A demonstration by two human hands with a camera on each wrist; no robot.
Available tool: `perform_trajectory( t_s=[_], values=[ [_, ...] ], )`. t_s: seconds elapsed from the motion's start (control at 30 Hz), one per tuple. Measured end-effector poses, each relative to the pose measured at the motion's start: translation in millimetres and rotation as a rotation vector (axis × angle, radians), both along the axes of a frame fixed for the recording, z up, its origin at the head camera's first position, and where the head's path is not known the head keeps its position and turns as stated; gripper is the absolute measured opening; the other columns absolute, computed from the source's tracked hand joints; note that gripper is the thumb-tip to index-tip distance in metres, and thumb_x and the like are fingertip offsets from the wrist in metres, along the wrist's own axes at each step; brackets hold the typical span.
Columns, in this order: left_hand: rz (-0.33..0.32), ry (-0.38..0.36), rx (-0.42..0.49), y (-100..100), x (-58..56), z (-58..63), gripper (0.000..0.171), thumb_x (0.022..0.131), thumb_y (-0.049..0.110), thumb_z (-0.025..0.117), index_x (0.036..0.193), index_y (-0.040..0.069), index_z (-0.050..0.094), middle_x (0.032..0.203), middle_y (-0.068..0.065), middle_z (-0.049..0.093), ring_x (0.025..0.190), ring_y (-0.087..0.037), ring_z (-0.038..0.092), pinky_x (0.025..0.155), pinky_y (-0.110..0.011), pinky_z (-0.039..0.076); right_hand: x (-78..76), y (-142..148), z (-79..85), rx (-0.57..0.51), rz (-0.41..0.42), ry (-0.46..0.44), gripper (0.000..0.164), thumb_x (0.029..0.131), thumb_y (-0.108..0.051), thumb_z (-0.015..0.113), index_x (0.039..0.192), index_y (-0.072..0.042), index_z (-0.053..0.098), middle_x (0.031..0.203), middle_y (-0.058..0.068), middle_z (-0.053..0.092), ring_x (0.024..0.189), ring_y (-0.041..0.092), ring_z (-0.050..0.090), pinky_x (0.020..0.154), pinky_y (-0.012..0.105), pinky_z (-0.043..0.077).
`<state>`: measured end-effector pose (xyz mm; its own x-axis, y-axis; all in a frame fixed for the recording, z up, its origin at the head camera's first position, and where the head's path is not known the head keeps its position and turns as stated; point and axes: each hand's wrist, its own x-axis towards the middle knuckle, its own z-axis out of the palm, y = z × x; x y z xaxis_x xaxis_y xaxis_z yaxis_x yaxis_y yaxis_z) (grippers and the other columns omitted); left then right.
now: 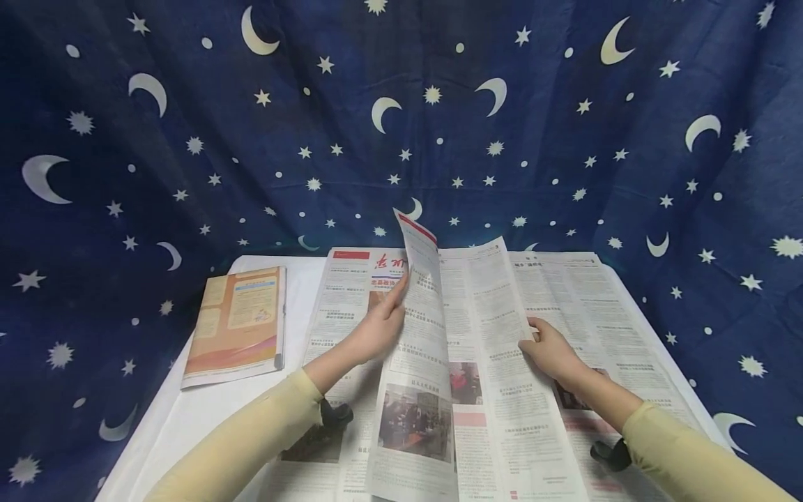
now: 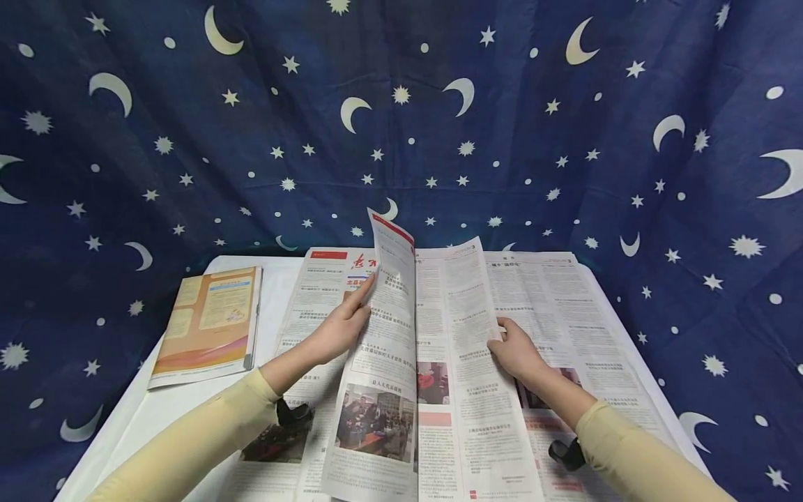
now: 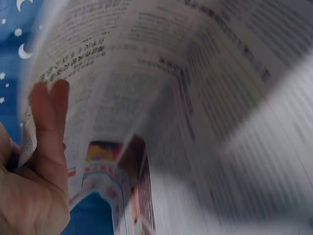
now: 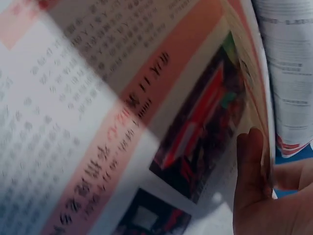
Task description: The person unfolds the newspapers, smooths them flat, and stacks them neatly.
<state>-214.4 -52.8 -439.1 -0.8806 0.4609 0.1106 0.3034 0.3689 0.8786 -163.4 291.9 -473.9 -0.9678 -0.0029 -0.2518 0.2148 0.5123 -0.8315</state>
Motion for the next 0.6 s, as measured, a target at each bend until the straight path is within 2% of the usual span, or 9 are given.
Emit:
perform_trajectory(
  t_s=[0.1, 0.2, 0.3, 0.5, 0.53, 0.6],
  values=[
    [0.017, -0.011, 0.002, -20, -0.9, 4.4, 0.06, 0.11, 0.015, 0.032, 0.166, 0.024, 0.011, 0.171, -0.005, 0.011, 0.155, -0.021, 0.013, 0.124, -0.043, 0.016, -1.2, -1, -4.1, 0.042, -0.007, -0.014, 0.062, 0.103, -0.005, 0.043, 0.157, 0.01, 0.016, 0.121, 0.027, 0.064, 0.087, 0.026, 0.072, 0.075, 0.04, 0.059],
    [0.033, -0.025, 0.005, -37, -1.1, 9.8, 0.059, 0.111, 0.016, 0.031, 0.166, 0.024, 0.011, 0.171, -0.004, 0.008, 0.155, -0.023, 0.01, 0.124, -0.046, 0.014, 0.9, 3, -3.7, 0.056, -0.026, -0.031, 0.062, 0.103, -0.003, 0.037, 0.159, 0.009, 0.012, 0.13, 0.028, 0.057, 0.101, 0.03, 0.067, 0.092, 0.05, 0.052],
    [0.046, -0.03, 0.025, -55, -1.3, 15.3, 0.059, 0.112, 0.017, 0.031, 0.166, 0.025, 0.009, 0.171, -0.005, 0.008, 0.155, -0.027, 0.012, 0.124, -0.048, 0.014, 3.9, 8, -1.0, 0.062, -0.045, -0.038, 0.063, 0.101, -0.001, 0.033, 0.159, 0.008, 0.011, 0.134, 0.03, 0.054, 0.111, 0.035, 0.062, 0.103, 0.058, 0.043],
    [0.053, -0.028, 0.068, -89, 0.8, 25.8, 0.06, 0.112, 0.017, 0.031, 0.166, 0.028, 0.009, 0.172, -0.005, 0.003, 0.156, -0.027, 0.009, 0.124, -0.051, 0.012, 14.4, 30, 8.3, 0.081, -0.076, -0.016, 0.063, 0.102, -0.002, 0.032, 0.16, 0.007, 0.008, 0.136, 0.031, 0.053, 0.113, 0.037, 0.061, 0.103, 0.059, 0.042],
    [0.05, -0.027, 0.072, -94, 0.9, 26.8, 0.06, 0.112, 0.017, 0.031, 0.166, 0.029, 0.008, 0.172, -0.003, 0.001, 0.156, -0.028, 0.01, 0.124, -0.052, 0.015, 16.8, 36, 10.2, 0.09, -0.078, -0.009, 0.063, 0.102, -0.003, 0.032, 0.159, 0.008, 0.008, 0.137, 0.032, 0.052, 0.115, 0.038, 0.061, 0.104, 0.06, 0.041],
    [0.051, -0.028, 0.07, -104, 1.7, 28.0, 0.06, 0.112, 0.017, 0.03, 0.166, 0.03, 0.007, 0.172, -0.003, 0.001, 0.153, -0.033, 0.022, 0.121, -0.054, 0.025, 21.4, 51, 13.2, 0.094, -0.074, 0.004, 0.062, 0.103, -0.002, 0.031, 0.158, 0.011, 0.008, 0.137, 0.035, 0.049, 0.115, 0.041, 0.059, 0.103, 0.06, 0.04]
  ],
)
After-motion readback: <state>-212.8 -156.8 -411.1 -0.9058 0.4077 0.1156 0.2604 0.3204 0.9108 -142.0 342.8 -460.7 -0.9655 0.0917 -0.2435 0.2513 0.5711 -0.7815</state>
